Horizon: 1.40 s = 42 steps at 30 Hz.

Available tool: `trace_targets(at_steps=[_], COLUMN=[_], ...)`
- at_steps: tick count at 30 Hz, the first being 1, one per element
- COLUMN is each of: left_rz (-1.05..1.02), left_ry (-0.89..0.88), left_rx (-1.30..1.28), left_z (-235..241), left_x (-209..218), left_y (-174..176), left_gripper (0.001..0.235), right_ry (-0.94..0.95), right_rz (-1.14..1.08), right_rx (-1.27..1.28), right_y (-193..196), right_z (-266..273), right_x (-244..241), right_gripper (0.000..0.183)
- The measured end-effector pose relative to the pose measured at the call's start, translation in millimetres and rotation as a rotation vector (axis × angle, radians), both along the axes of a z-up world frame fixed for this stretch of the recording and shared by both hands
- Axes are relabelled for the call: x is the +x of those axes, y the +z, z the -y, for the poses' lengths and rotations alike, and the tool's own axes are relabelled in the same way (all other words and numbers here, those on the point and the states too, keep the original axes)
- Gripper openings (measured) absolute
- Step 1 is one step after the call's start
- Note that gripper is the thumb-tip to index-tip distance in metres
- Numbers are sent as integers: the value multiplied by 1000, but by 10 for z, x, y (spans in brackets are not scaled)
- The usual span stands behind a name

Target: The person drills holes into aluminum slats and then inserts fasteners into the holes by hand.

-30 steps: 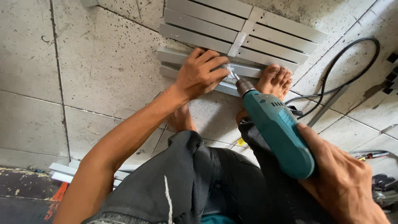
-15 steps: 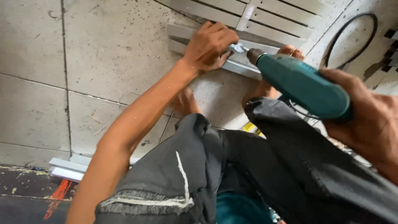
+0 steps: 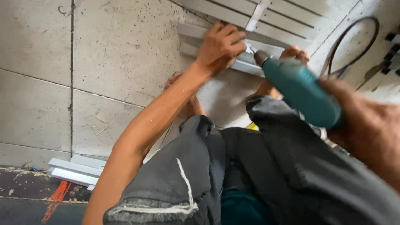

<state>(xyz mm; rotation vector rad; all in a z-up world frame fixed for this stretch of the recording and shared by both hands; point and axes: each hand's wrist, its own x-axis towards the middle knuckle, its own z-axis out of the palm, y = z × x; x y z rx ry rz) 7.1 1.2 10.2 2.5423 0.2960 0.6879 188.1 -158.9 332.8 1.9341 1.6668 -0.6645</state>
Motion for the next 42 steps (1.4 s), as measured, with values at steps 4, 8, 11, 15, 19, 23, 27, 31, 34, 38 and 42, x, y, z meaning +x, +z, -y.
trace_targets(at_steps=[4,8,11,15,19,23,27,31,34,38,42], left_rz=[-36,20,15,-2,-11,4,-19,-2,7,-4,-10], left_ry=[58,50,39,38,55,77,54,60,55,64,57], left_rx=[-16,-74,-105,-130,-130,-106,-138,-144,-138,-119,-128], left_z=[64,-38,-50,-117,-121,-153,-137,-156,-170,-184,-153], left_x=[-37,-27,5,24,46,52,40,56,71,78,65], left_y=[104,173,199,302,309,345,345,361,373,387,353], left_gripper=[16,35,30,13,14,18,17,19,19,18,17], right_ry=[132,473,615,706,719,716,697,705,706,690,740], right_rz=[-31,-9,-11,-32,-76,-99,-99,-113,-113,-118,-97], right_rx=[69,20,45,85,68,77,88,112,102,105,75], right_y=[-103,-122,-69,-6,-13,-34,-45,-55,-54,-63,-52], right_z=[127,-29,-348,-758,-889,-966,-996,-1022,-1004,-979,-1010], right_x=[16,170,168,151,197,232,243,269,281,296,305], right_gripper=[69,84,66,50,48,46,42,42,44,46,44])
